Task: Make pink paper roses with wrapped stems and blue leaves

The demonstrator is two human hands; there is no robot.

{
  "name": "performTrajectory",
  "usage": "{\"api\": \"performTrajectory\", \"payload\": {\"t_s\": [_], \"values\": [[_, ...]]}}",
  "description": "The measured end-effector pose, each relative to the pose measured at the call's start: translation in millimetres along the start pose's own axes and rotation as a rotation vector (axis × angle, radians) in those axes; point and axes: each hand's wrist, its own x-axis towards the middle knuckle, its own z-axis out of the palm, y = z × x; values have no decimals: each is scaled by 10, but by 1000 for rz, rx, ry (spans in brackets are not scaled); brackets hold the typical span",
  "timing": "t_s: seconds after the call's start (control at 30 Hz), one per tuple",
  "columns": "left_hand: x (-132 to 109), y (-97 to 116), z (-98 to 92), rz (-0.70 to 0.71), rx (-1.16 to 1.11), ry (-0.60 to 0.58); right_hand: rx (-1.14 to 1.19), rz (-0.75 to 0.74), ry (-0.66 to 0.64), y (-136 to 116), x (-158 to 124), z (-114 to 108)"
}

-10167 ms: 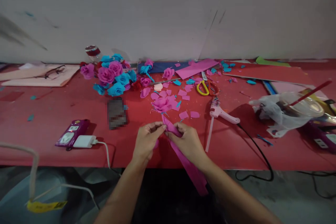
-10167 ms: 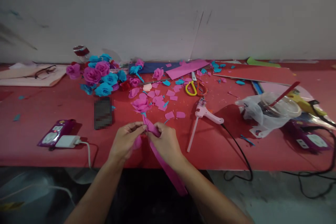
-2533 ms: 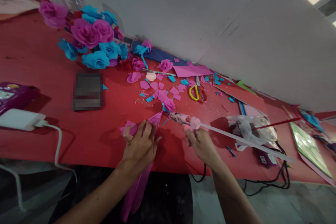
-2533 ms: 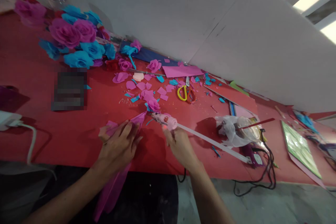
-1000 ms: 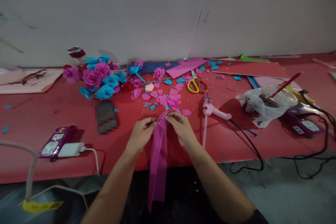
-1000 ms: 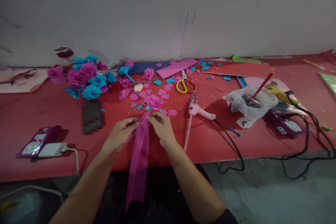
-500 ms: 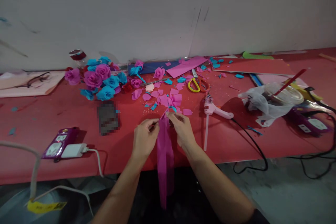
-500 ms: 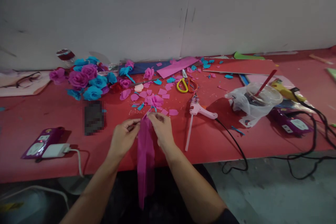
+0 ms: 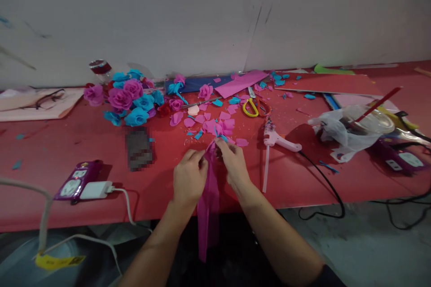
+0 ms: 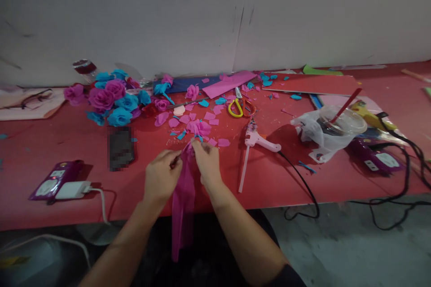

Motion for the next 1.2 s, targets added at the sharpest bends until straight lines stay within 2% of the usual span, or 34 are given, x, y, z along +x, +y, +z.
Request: {"api": "performTrajectory", "payload": {"t_s": [0.17,0.27,0.37,0.5,0.6,0.7,0.83,1.0,1.2], "values": [[-62,72,1,31,211,-23,-9,-52,0,38,24,31],[-82,94,-26,-4,225,-36,-7,-63,-1,54,41,45],[-24,32,-94,-49,-10,-88,10,-27,11,26,35,36],[158,-118,-205,-155,-542,-375,37,34,-25,-21,13,-1],[270,-167,-237,-270,-717,-458,75,26,-73,-17,7,-22],[309,-152,-212,-341,-781,-451,107,45,-98,-8,2,-28],[290,-141,-136,-375,-800,-364,84,57,-101,-27,-16,-27],[229,-135,-70,-287,-696,-284,5,27,-94,-32,-17,-18],[151,-23,-71,-219,-545,-176,1,3,-92,-20,11,-31]]}}
